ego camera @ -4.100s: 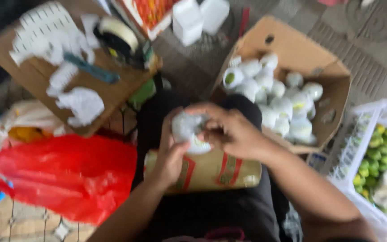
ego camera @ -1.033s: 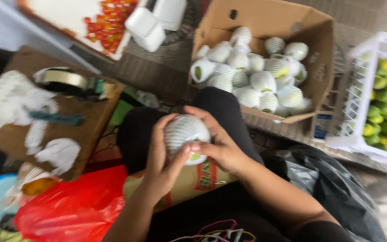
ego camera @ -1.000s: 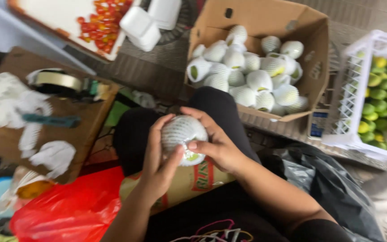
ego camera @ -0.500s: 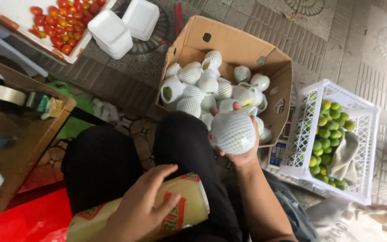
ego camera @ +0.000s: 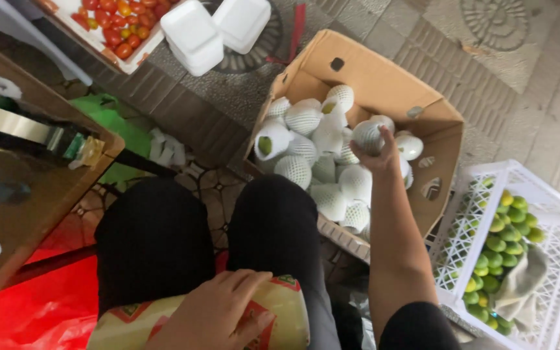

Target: Wrapping individual fruits in protective foam nets and packing them into a cardboard box.

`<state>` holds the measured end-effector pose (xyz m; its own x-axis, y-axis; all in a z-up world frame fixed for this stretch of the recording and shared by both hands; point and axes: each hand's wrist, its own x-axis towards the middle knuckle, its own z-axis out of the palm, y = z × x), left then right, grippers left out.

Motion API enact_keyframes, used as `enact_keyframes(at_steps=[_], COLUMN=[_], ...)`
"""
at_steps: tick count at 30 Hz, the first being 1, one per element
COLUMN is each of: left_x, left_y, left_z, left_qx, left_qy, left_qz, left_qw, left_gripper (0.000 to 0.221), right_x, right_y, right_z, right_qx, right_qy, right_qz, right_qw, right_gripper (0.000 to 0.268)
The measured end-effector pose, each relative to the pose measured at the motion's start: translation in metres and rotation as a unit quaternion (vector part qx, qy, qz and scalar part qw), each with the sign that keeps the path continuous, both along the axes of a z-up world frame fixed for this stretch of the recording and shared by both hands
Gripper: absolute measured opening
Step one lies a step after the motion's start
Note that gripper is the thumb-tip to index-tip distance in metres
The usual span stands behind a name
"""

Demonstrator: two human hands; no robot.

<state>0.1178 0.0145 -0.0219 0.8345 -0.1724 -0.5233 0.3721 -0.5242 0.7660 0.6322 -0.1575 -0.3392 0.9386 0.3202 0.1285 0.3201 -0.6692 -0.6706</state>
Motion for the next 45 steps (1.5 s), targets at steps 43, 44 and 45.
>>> enact_keyframes(at_steps=[43, 44, 45], left_x=[-0.044, -0.042, -0.040], left_y=[-0.025, -0.029, -0.035], left_z=[0.009, 0.003, -0.003], left_qx=[-0.231, -0.237, -0.244], left_qy=[-0.468, -0.487, -0.505], left_qz=[0.350, 0.353, 0.355], left_qw=[0.778, 0.763, 0.748], left_gripper=[0.116, 0.107, 0.098], right_x=[-0.396, -0.405, -0.414], right_y=[0.029, 0.032, 0.034], right_z=[0.320, 0.317, 0.314], right_qx=[0.373, 0.385, 0.397], right_qy=[0.056, 0.066, 0.075], right_qz=[0.437, 0.465, 0.492], right_qw=[0.817, 0.794, 0.771], right_gripper=[0.113, 0.110, 0.107])
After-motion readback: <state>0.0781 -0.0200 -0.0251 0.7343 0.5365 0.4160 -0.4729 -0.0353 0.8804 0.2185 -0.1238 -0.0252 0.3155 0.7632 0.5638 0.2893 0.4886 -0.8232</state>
